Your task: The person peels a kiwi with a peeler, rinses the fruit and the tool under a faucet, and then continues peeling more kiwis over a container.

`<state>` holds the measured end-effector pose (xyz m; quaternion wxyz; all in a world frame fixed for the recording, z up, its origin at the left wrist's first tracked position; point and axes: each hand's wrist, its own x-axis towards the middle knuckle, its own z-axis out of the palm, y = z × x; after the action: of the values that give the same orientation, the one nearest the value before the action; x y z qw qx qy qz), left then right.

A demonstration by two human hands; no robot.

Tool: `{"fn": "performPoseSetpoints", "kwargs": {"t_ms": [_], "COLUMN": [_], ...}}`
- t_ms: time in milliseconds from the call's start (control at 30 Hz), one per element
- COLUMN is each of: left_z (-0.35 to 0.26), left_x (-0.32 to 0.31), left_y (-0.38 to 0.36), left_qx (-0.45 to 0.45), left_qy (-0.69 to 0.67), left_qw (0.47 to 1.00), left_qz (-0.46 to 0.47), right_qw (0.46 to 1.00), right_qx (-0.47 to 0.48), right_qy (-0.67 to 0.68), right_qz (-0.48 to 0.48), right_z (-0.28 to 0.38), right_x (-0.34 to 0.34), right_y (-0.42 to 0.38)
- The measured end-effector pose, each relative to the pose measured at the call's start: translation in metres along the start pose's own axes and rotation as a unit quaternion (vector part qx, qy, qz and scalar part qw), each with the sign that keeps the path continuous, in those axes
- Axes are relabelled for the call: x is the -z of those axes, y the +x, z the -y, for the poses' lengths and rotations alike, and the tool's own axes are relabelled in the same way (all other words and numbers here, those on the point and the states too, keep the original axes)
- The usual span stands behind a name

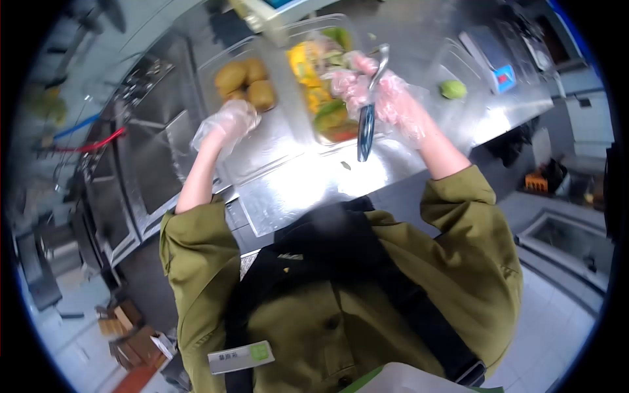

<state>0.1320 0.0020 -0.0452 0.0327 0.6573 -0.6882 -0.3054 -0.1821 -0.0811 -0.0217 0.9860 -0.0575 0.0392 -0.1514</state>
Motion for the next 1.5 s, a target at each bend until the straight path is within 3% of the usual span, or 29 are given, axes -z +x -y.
{"fn": "performPoseSetpoints", "kwargs": {"t_ms": [33, 100, 133, 200, 233, 267, 367, 400, 467, 567, 667, 767, 800, 833, 900, 933, 1000, 1033, 1067, 1133, 1167, 1200, 1267, 1367, 1400, 1500], "left_z": [-0.021, 0.005, 0.004, -0.006, -0.006, -0.042, -0.035, -0.04, -0.045, -0.043, -0.05, -0.034, -0.019, -0.023, -0.03, -0.028, -0.028, -0.032, -0.039, -0.048, -0.048, -0.049, -0.063, -0.067, -0.065, -0.083], "left_x": [0.023, 0.022, 0.021, 0.015, 0.001, 0.005, -0.038, -0.03, -0.015, -0.01, 0.002, -0.006, -0.017, -0.016, -0.02, -0.024, -0.033, -0.034, -0.032, -0.024, -0.026, -0.028, -0.025, -0.012, -0.01, -0.007], "left_y": [-0.015, -0.016, -0.014, -0.004, 0.01, 0.014, 0.047, 0.051, 0.05, 0.041, -0.002, -0.025, -0.026, -0.034, -0.053, -0.057, -0.066, -0.069, -0.072, -0.081, -0.08, -0.076, -0.077, -0.074, -0.072, -0.057], "left_qx": [0.149, 0.168, 0.111, -0.004, -0.003, 0.083, 0.111, 0.11, 0.108, 0.119, 0.124, 0.139, 0.121, 0.101, 0.055, 0.04, -0.023, -0.002, 0.019, 0.031, 0.027, 0.023, 0.03, 0.13, 0.073, 0.031], "left_qy": [-0.078, -0.144, -0.078, 0.057, 0.106, 0.17, 0.288, 0.281, 0.27, 0.161, -0.132, -0.422, -0.527, -0.625, -0.699, -0.73, -0.763, -0.805, -0.843, -0.901, -0.893, -0.885, -0.865, -0.864, -0.864, -0.851], "left_qw": [0.985, 0.961, 0.974, 0.978, 0.973, 0.975, 0.937, 0.943, 0.953, 0.972, 0.966, 0.866, 0.808, 0.738, 0.677, 0.649, 0.618, 0.568, 0.514, 0.423, 0.437, 0.45, 0.487, 0.48, 0.495, 0.519], "left_qz": [-0.031, -0.168, -0.183, -0.203, -0.207, -0.114, -0.162, -0.14, -0.086, -0.124, -0.185, -0.23, -0.234, -0.235, -0.223, -0.212, -0.186, -0.173, -0.158, -0.091, -0.106, -0.12, -0.12, -0.082, -0.06, -0.077], "right_qw": [0.989, 0.975, 0.962, 0.974, 0.977, 0.971, 0.934, 0.944, 0.903, 0.875, 0.929, 0.956, 0.937, 0.91, 0.826, 0.833, 0.59, 0.431, 0.223, 0.252, 0.263, 0.176, 0.16, 0.135, 0.133, 0.101], "right_qx": [-0.014, 0.026, 0.079, 0.014, -0.017, -0.059, -0.025, -0.042, -0.034, -0.009, -0.012, -0.082, -0.054, -0.061, -0.071, -0.093, -0.011, 0.141, 0.34, 0.216, 0.152, 0.155, 0.201, 0.27, 0.265, 0.256], "right_qy": [-0.008, -0.143, -0.056, -0.099, -0.119, -0.152, -0.278, -0.281, -0.392, -0.421, -0.276, -0.197, -0.226, -0.329, -0.524, -0.516, -0.807, -0.882, -0.891, -0.93, -0.944, -0.967, -0.964, -0.951, -0.952, -0.957], "right_qz": [-0.15, -0.168, -0.256, -0.203, -0.175, -0.176, -0.223, -0.169, -0.173, -0.237, -0.246, -0.2, -0.261, -0.243, -0.196, -0.174, -0.026, 0.126, 0.204, 0.156, 0.131, 0.098, 0.068, 0.063, 0.07, 0.088], "right_z": [0.001, -0.014, -0.034, -0.019, -0.011, -0.004, -0.003, -0.001, 0.002, -0.006, -0.005, -0.004, -0.021, -0.023, -0.026, -0.023, -0.023, -0.02, -0.017, -0.032, -0.042, -0.051, -0.053, -0.046, -0.043, -0.031], "right_x": [0.003, 0.022, -0.029, -0.002, 0.008, 0.004, -0.023, -0.03, -0.023, -0.034, -0.011, 0.015, -0.025, -0.027, -0.025, -0.016, -0.014, 0.007, 0.029, -0.014, -0.043, -0.066, -0.077, -0.077, -0.081, -0.084], "right_y": [0.005, 0.006, 0.003, 0.014, 0.021, 0.027, 0.032, 0.027, 0.017, 0.005, -0.008, 0.009, 0.013, 0.018, 0.03, 0.037, 0.053, 0.067, 0.08, 0.087, 0.09, 0.09, 0.099, 0.108, 0.109, 0.101]}}
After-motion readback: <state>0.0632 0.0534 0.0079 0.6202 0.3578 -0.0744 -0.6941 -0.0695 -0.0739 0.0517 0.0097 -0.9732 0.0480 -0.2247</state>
